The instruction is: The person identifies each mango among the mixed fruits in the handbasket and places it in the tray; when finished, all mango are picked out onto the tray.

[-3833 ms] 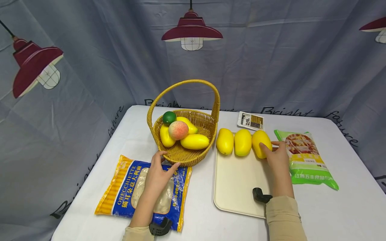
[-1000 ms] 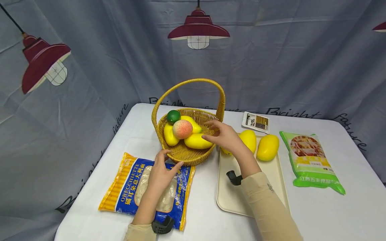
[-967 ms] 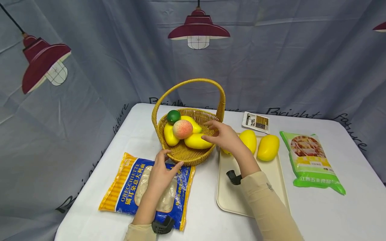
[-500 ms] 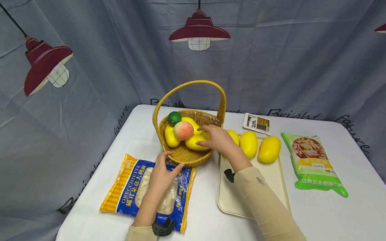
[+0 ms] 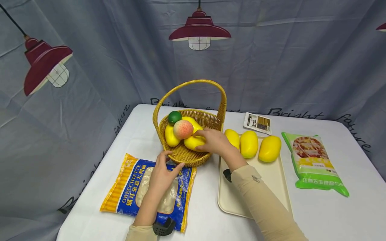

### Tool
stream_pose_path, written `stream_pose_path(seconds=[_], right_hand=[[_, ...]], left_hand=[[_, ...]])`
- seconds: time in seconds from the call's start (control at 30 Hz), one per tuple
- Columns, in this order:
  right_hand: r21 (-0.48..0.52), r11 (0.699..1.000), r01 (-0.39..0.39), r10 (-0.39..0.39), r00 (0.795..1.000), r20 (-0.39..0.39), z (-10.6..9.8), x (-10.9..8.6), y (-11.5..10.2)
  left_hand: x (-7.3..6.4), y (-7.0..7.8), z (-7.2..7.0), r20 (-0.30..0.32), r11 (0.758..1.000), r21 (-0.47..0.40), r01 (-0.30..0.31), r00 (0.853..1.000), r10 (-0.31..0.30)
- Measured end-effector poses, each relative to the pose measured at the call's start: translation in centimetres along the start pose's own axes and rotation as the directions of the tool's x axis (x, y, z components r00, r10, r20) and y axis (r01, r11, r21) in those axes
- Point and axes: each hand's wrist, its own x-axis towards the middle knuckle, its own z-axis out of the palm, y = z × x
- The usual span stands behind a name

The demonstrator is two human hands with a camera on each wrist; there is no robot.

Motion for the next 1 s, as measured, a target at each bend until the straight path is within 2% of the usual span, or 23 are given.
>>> stream_pose_path(seconds=[0.23, 0.43, 0.73, 1.0], right_hand=[[-0.048, 0.999, 0.007, -0.006, 1.0, 0.007, 0.53, 0.32, -0.01], [-0.05, 0.999, 0.019, -0.019, 1.0, 0.002, 0.77, 0.29, -0.15], [-0.002, 1.0, 0.028, -0.028, 1.0, -0.011, 0.96, 0.08, -0.24], [0.098, 0.994, 0.057, -0.055, 0.998, -0.023, 0.8, -0.42, -0.5]], left_hand=[[0.03, 0.1, -0.02, -0.005, 1.0, 0.003, -0.009, 1.0, 0.009], [0.03, 0.06, 0.01, -0.006, 1.0, 0.006, -0.005, 1.0, 0.005], [0.01, 0.01, 0.09, -0.005, 1.0, -0.003, -0.005, 1.0, 0.005], [-0.12, 0.11, -0.07, -0.003, 1.0, -0.003, 0.002, 1.0, -0.002]])
